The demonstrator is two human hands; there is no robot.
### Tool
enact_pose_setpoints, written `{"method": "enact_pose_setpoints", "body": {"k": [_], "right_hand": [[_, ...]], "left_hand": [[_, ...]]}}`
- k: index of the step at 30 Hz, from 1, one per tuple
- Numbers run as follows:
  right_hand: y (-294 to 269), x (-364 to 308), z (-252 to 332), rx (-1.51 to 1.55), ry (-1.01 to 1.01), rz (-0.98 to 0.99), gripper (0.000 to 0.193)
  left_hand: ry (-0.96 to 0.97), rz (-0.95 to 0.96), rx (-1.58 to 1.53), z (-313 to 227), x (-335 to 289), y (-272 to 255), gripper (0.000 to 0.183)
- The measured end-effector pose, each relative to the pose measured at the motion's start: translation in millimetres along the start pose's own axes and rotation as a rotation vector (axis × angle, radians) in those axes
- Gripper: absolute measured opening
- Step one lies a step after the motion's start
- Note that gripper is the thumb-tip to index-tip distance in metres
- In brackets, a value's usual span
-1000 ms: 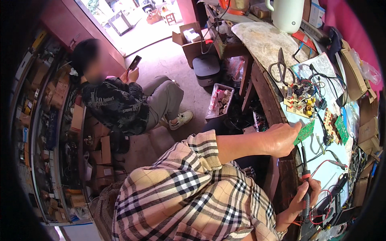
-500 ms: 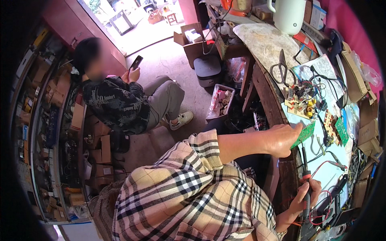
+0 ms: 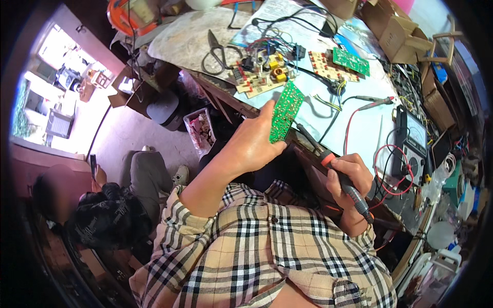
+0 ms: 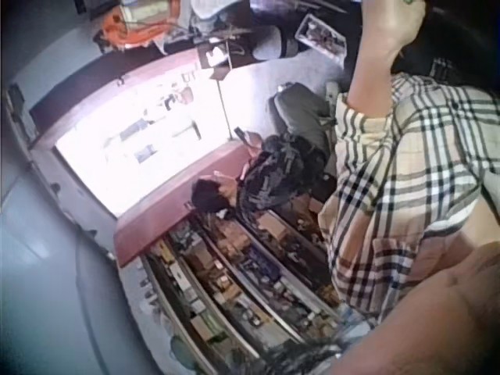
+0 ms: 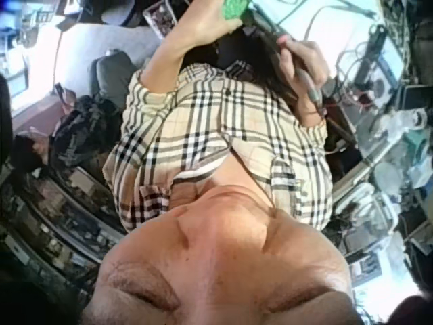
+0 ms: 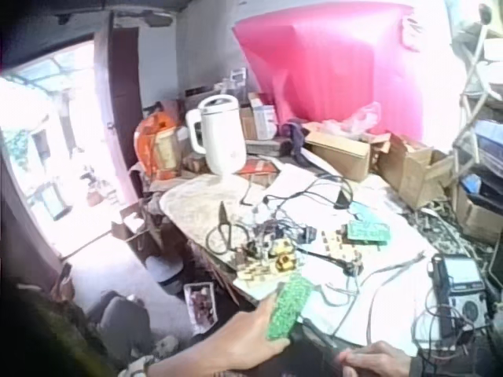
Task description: The person solders a green circuit board using a soldering iron, repeatedly flipping it to work on both sides. They then reach under the table to retrieve a small cardboard box and place it on the workbench.
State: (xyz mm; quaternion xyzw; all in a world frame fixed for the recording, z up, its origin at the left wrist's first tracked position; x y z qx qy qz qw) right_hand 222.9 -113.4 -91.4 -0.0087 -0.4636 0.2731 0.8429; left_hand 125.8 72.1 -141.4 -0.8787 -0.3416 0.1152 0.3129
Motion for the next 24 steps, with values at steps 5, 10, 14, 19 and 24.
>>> {"method": "enact_pose_setpoints", "body": {"k": [5, 10, 14, 19, 24], "right_hand": [[-2.3, -2.2, -3.0, -0.007, 0.019, 0.005, 0.024], [-2.7, -2.2, -6.7, -0.025, 0.046, 0.001, 0.024], [-5.4, -0.5, -6.2, 0.005, 0.058, -0.024, 0.023], [-6.2, 0.8, -5.6, 0.033, 0.061, -0.021, 0.023], [-4.5, -0.2, -6.0, 0.066, 0.052, -0.018, 0.025]], "left_hand": [[0.014, -0.03, 0.012, 3.5, 1.1, 1.5, 0.081], [-0.038, -0.008, 0.007, 4.6, 1.1, 1.0, 0.08], [-0.023, 0.004, -0.056, 0.4, 0.4, 0.8, 0.079], [-0.044, 0.003, -0.054, 0.8, 1.0, 0.2, 0.077], [-0.015, -0.02, -0.029, 4.1, 2.2, 0.5, 0.081]]}}
Point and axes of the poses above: each hand's wrist, its own x-axis towards the middle knuckle, its own y-axis out of the palm, z = x × y, the point moved 9 cm from there along x, towards the middle knuckle, and after that the axes turned 13 degrees about -z, right-handed, at the moved point
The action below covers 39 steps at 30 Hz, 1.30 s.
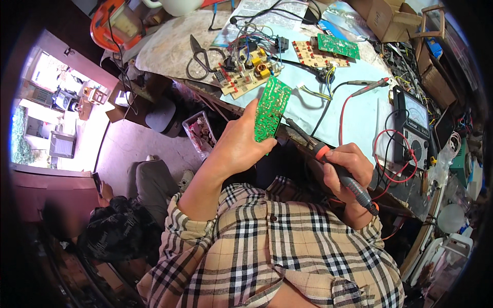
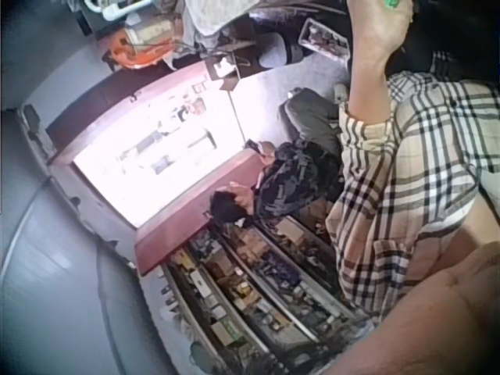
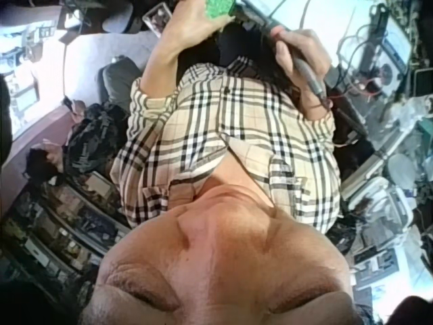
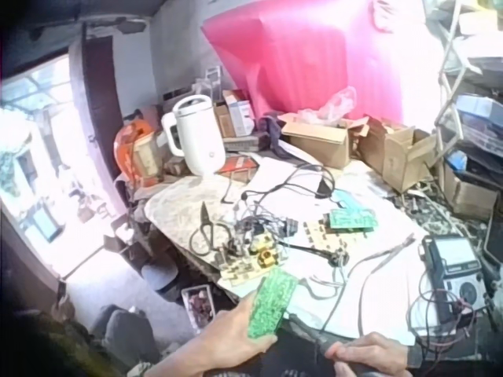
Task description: The person solders a green circuit board using a soldering iron, repeatedly flipping it to work on both sides. They then reach under the table to retrieve a small cardboard box and place it on the workbench.
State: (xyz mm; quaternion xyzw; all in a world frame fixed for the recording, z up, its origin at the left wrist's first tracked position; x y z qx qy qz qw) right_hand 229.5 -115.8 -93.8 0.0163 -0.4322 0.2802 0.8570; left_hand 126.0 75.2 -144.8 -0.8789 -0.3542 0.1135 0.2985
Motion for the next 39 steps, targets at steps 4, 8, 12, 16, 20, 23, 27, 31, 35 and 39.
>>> {"method": "enact_pose_setpoints", "body": {"k": [4, 8, 12, 16, 20, 23, 27, 31, 35, 39], "right_hand": [[2, -2, -2, -0.015, -0.037, 0.003, 0.026], [3, -2, -1, -0.026, -0.031, 0.025, 0.027], [7, -4, 1, -0.023, -0.071, 0.056, 0.03], [10, -5, 6, -0.032, -0.088, 0.108, 0.033], [7, -4, 3, -0.057, -0.085, 0.053, 0.032], [2, -2, 1, -0.069, -0.065, 0.002, 0.03], [-6, 0, -1, -0.016, -0.029, -0.056, 0.027], [-5, 0, -2, 0.008, -0.033, -0.056, 0.025], [-2, 1, 0, 0.03, -0.014, -0.013, 0.024], [0, 1, 0, 0.023, -0.016, 0.004, 0.025]], "left_hand": [[0.005, 0.005, -0.002, -3, 1, 0, 0.085], [0.002, -0.002, 0.002, 0, 1, 0, 0.085], [0.01, -0.018, 0.002, 2, 1, 0, 0.081], [-0.025, -0.014, -0.047, 6, 0, 0, 0.078], [-0.031, -0.016, -0.074, 5, 1, 1, 0.077], [-0.03, -0.021, -0.068, 5, 1, 1, 0.077], [-0.029, -0.018, -0.086, 7, 1, 2, 0.076], [-0.048, -0.004, -0.108, 6, 1, 2, 0.075], [-0.051, -0.004, -0.108, 4, 1, 3, 0.074], [-0.042, -0.016, -0.097, 3, 0, 2, 0.073]]}}
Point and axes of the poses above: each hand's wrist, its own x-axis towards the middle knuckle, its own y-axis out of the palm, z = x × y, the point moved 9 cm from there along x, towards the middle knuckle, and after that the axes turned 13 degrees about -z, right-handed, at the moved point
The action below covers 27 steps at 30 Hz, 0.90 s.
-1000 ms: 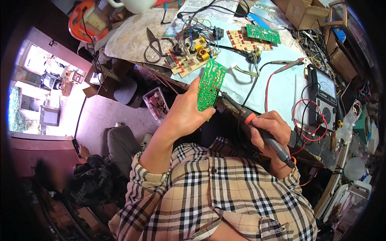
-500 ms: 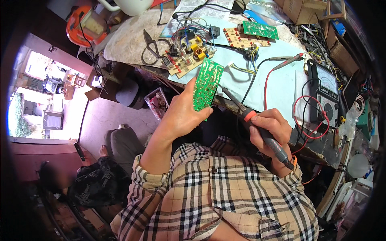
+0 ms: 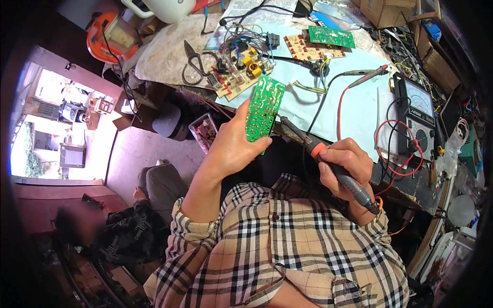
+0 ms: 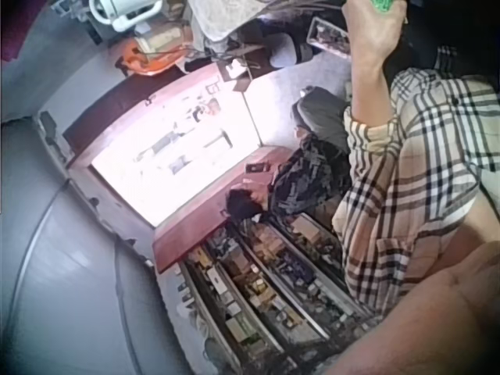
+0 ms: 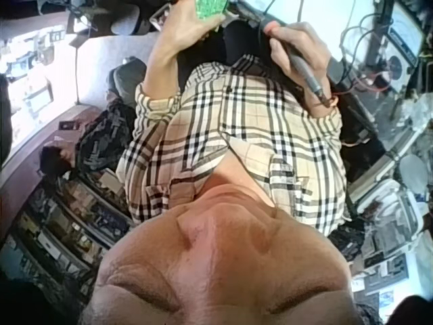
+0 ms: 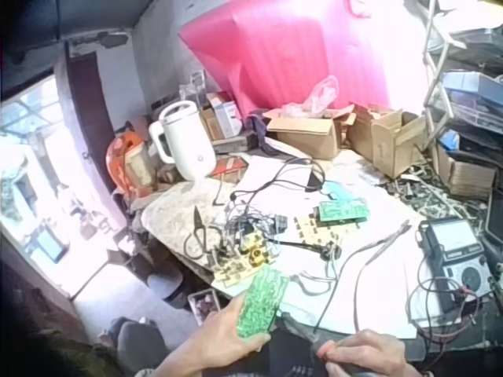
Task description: The person solders a green circuit board using a soldering iron, repeatedly flipping it to work on both sides. They then reach under the table to retrieve a small cardboard box and place it on the workbench.
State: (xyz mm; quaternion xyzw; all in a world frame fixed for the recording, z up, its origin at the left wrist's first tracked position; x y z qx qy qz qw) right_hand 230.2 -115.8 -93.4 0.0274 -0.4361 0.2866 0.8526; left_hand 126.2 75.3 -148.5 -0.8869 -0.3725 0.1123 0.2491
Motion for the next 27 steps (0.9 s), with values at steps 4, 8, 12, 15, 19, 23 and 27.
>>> {"method": "enact_pose_setpoints", "body": {"k": [4, 8, 12, 15, 19, 23, 27], "right_hand": [[2, 0, 0, -0.011, -0.011, 0.02, 0.026], [0, 1, -1, 0.02, 0.009, -0.003, 0.023], [-3, 1, -3, 0.047, 0.044, -0.026, 0.021], [-3, 3, -2, 0.032, 0.046, -0.025, 0.02], [-3, 3, -2, 0.011, 0.058, -0.019, 0.019], [-4, 2, -3, 0.034, 0.077, -0.021, 0.019], [-9, 1, -6, 0.089, 0.131, -0.052, 0.018]], "left_hand": [[0.005, -0.017, 0.028, 0, -1, -1, 0.072], [0.092, -0.081, 0.081, -9, -6, -5, 0.068], [0.115, -0.091, 0.084, -12, -10, -4, 0.063], [0.081, -0.107, 0.086, -9, -12, -5, 0.062], [0.062, -0.177, 0.063, -1, -12, -10, 0.059], [0.025, -0.202, 0.012, 7, -11, -12, 0.05], [0.048, -0.233, 0.002, 10, -11, -16, 0.034]]}}
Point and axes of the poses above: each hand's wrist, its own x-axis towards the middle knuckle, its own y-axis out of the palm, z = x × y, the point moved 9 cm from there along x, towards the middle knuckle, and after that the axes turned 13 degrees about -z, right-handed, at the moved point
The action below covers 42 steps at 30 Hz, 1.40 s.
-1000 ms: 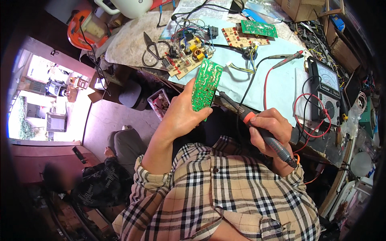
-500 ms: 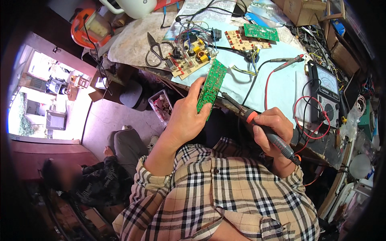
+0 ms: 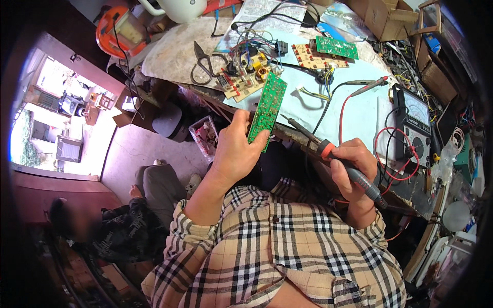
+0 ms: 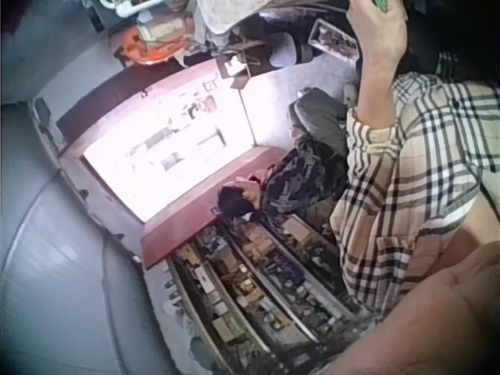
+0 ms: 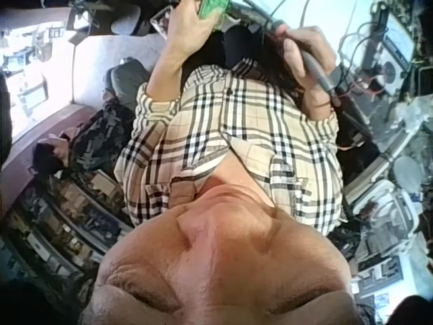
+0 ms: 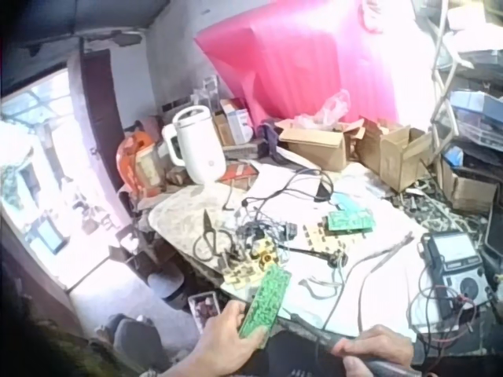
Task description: The person solders a green circuit board using a soldering iron, repeatedly flipping it to work on both sides. They then reach under the table to retrieve a small cardboard box and place it on the workbench.
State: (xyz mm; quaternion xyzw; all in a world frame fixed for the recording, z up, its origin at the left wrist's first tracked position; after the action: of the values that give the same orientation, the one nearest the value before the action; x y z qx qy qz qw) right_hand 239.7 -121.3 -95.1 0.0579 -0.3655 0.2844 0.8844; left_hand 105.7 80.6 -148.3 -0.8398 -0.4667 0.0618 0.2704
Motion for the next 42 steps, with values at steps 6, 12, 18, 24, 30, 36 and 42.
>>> {"method": "enact_pose_setpoints", "body": {"k": [6, 12, 18, 24, 30, 36, 42], "right_hand": [[-4, -2, -7, 0.098, 0.078, -0.03, 0.015], [-9, -4, -13, 0.225, 0.193, -0.095, 0.013], [-10, -4, -13, 0.168, 0.19, -0.09, 0.011], [-10, -3, -10, 0.12, 0.156, -0.074, 0.011], [-8, -3, -10, 0.128, 0.151, -0.078, 0.012], [-9, -5, -12, 0.128, 0.167, -0.071, 0.013], [-9, -6, -12, 0.136, 0.181, -0.071, 0.014]], "left_hand": [[0.283, -0.194, 0.182, -27, -5, -15, 0.022], [0.675, -0.481, 0.343, -52, -15, -32, 0.02], [1.084, -0.58, 0.596, -71, -35, -43, 0.028], [1.223, -0.603, 0.623, -71, -43, -55, 0.026], [1.204, -0.606, 0.622, -65, -42, -60, 0.029], [1.162, -0.602, 0.589, -58, -41, -59, 0.035], [1.156, -0.687, 0.468, -53, -41, -64, 0.045]]}}
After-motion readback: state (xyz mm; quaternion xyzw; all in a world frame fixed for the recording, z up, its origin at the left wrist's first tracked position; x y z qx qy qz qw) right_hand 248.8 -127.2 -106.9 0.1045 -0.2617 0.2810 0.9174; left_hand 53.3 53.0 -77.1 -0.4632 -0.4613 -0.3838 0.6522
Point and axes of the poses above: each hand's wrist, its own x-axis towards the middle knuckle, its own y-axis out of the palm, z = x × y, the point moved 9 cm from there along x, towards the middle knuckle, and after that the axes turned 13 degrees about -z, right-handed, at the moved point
